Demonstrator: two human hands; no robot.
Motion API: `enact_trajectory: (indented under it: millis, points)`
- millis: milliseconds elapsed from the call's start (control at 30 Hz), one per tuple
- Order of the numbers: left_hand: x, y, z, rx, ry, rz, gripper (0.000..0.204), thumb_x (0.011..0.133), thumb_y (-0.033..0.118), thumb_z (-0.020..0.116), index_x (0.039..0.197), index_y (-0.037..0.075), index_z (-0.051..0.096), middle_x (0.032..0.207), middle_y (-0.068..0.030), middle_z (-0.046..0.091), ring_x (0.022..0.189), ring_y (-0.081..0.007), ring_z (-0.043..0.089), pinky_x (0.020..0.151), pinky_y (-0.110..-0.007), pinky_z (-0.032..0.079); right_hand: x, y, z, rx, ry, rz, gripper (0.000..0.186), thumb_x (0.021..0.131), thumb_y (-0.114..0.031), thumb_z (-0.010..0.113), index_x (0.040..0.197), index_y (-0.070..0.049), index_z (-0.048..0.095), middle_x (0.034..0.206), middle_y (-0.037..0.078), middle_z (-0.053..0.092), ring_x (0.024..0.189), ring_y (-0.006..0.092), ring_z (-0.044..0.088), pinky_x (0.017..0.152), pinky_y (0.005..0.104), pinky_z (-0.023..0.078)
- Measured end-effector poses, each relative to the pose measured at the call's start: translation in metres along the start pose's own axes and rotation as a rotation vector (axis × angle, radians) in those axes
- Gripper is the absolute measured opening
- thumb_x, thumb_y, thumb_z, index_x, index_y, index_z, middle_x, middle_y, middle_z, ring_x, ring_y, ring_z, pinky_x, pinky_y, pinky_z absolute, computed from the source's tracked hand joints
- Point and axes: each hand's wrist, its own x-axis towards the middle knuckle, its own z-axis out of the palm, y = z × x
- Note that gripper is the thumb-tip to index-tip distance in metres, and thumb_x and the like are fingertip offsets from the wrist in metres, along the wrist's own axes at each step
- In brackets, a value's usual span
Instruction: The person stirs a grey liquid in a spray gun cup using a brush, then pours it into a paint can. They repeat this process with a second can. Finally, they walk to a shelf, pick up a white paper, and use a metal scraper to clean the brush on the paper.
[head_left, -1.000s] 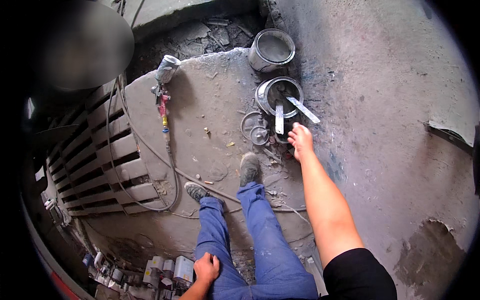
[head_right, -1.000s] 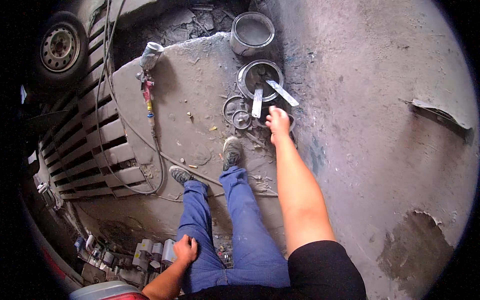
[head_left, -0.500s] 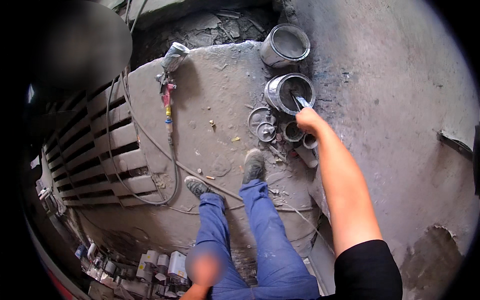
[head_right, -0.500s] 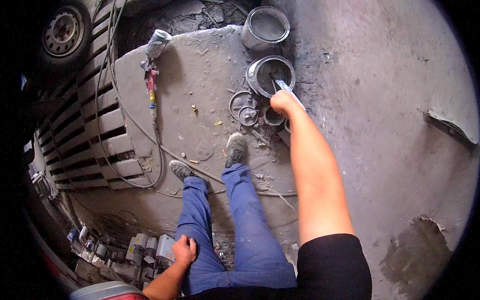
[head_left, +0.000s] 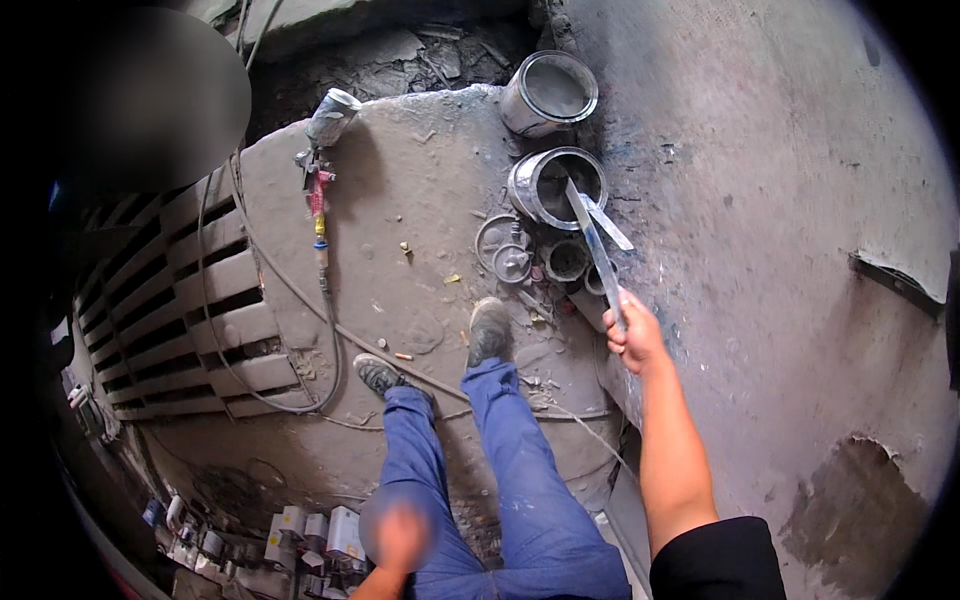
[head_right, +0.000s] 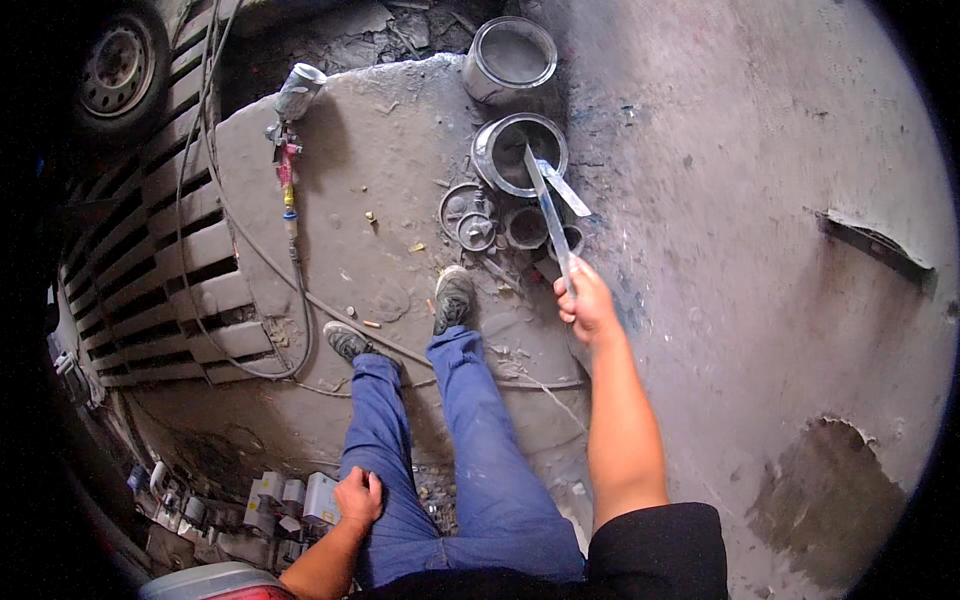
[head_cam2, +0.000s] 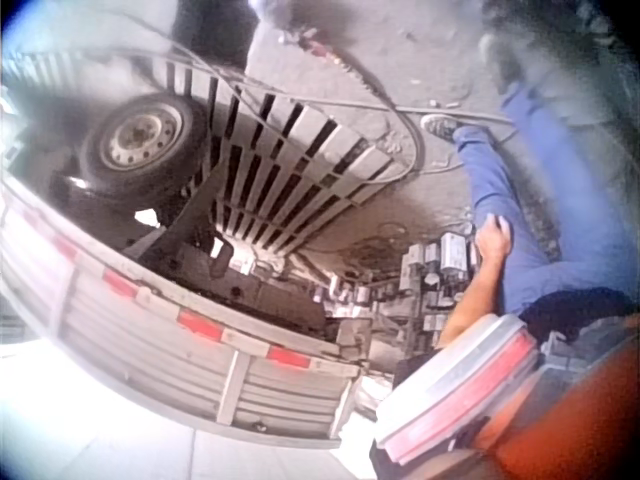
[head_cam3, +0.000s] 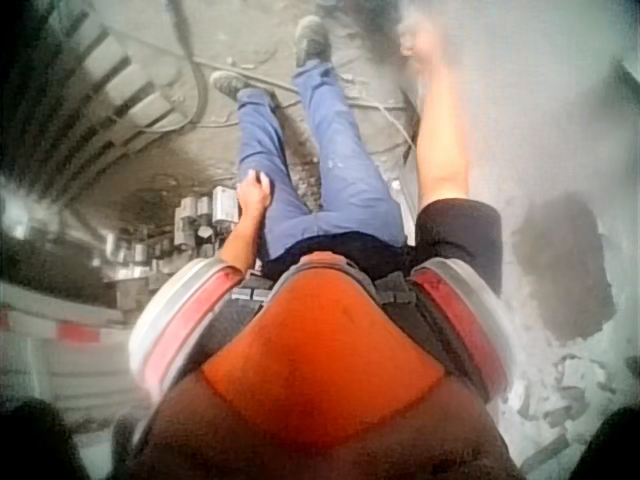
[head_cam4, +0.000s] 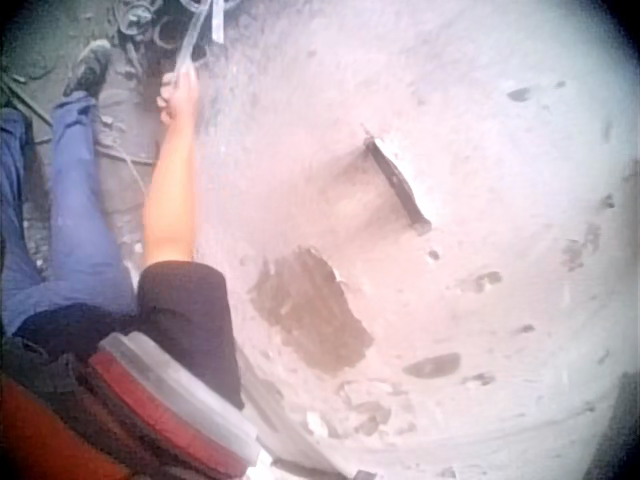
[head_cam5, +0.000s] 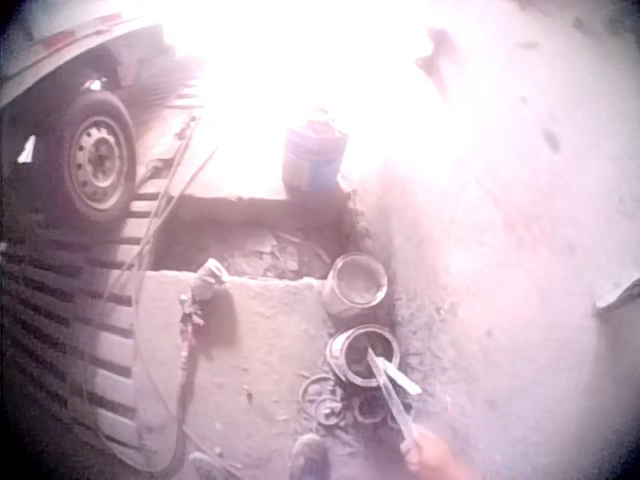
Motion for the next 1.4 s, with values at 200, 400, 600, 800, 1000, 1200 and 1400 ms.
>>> enact_trajectory:
  millis: [200, 400, 600, 800, 1000, 1200, 1400]
  points:
    - [0.0, -0.008, 0.001, 0.026, 0.001, 0.003, 0.02, 0.079, 0.024, 0.063, 0.073, 0.007, 0.055, 0.069, -0.0168, 0.063, 0.065, -0.04, 0.06, 0.06, -0.049, 0.046, 0.033, 0.094, 0.02, -0.963, 0.292, -0.574, 0.055, 0.092, -0.031, 0.053, 0.142, -0.011, 0.04, 0.101, 0.023, 0.058, 0.094, 0.0396, 0.058, 0.084, 0.044, 0.046]
    - [0.001, -0.012, -0.001, 0.046, 0.007, 0.094, 0.02, 0.079, 0.023, 0.064, 0.072, 0.007, 0.054, 0.068, -0.0168, 0.062, 0.063, -0.0393, 0.06, 0.059, -0.049, 0.045, 0.063, 0.102, 0.055, -1.043, 0.381, -0.469, 0.071, 0.089, -0.031, 0.053, 0.149, -0.015, 0.018, 0.106, 0.027, 0.058, 0.098, 0.0454, 0.056, 0.086, 0.0498, 0.044]
    - [0.003, -0.015, -0.001, 0.067, -0.023, -0.015, 0.02, 0.079, 0.021, 0.064, 0.072, 0.006, 0.053, 0.067, -0.0171, 0.061, 0.063, -0.0391, 0.059, 0.059, -0.048, 0.045, 0.082, 0.116, 0.081, -0.879, 0.433, -0.406, 0.066, 0.09, -0.031, 0.052, 0.147, -0.015, 0.023, 0.109, 0.032, 0.059, 0.099, 0.0486, 0.057, 0.089, 0.052, 0.043]
    - [0.004, -0.018, 0.0, 0.078, -0.047, -0.078, 0.02, 0.08, 0.022, 0.064, 0.072, 0.006, 0.054, 0.067, -0.0173, 0.061, 0.063, -0.0394, 0.059, 0.06, -0.048, 0.046, 0.093, 0.141, 0.081, -0.792, 0.49, -0.532, 0.058, 0.089, -0.017, 0.056, 0.141, -0.007, 0.032, 0.12, 0.032, 0.053, 0.109, 0.0469, 0.052, 0.093, 0.0486, 0.041]
    - [0.005, -0.018, -0.003, 0.105, -0.063, -0.065, 0.02, 0.08, 0.021, 0.064, 0.071, 0.006, 0.054, 0.064, -0.0169, 0.06, 0.061, -0.0393, 0.059, 0.058, -0.048, 0.045, 0.084, 0.176, 0.073, -0.73, 0.46, -0.492, 0.056, 0.089, -0.012, 0.055, 0.14, -0.004, 0.033, 0.12, 0.032, 0.053, 0.109, 0.0466, 0.053, 0.093, 0.0476, 0.042]
    - [0.007, -0.015, -0.01, 0.065, 0.021, 0.165, 0.02, 0.079, 0.02, 0.064, 0.071, 0.006, 0.053, 0.064, -0.0165, 0.059, 0.06, -0.0391, 0.059, 0.057, -0.048, 0.045, 0.051, 0.215, 0.061, -0.718, 0.416, -0.412, 0.056, 0.09, -0.013, 0.053, 0.14, -0.002, 0.031, 0.128, 0.031, 0.048, 0.118, 0.0443, 0.049, 0.099, 0.0451, 0.039]
    - [0.005, -0.016, -0.009, 0.07, 0.015, 0.165, 0.019, 0.079, 0.02, 0.064, 0.072, 0.007, 0.054, 0.065, -0.0166, 0.06, 0.062, -0.0391, 0.059, 0.058, -0.048, 0.045, 0.011, 0.23, 0.049, -0.714, 0.379, -0.538, 0.055, 0.092, -0.015, 0.051, 0.141, -0.001, 0.032, 0.133, 0.027, 0.046, 0.123, 0.0406, 0.045, 0.103, 0.0442, 0.036]
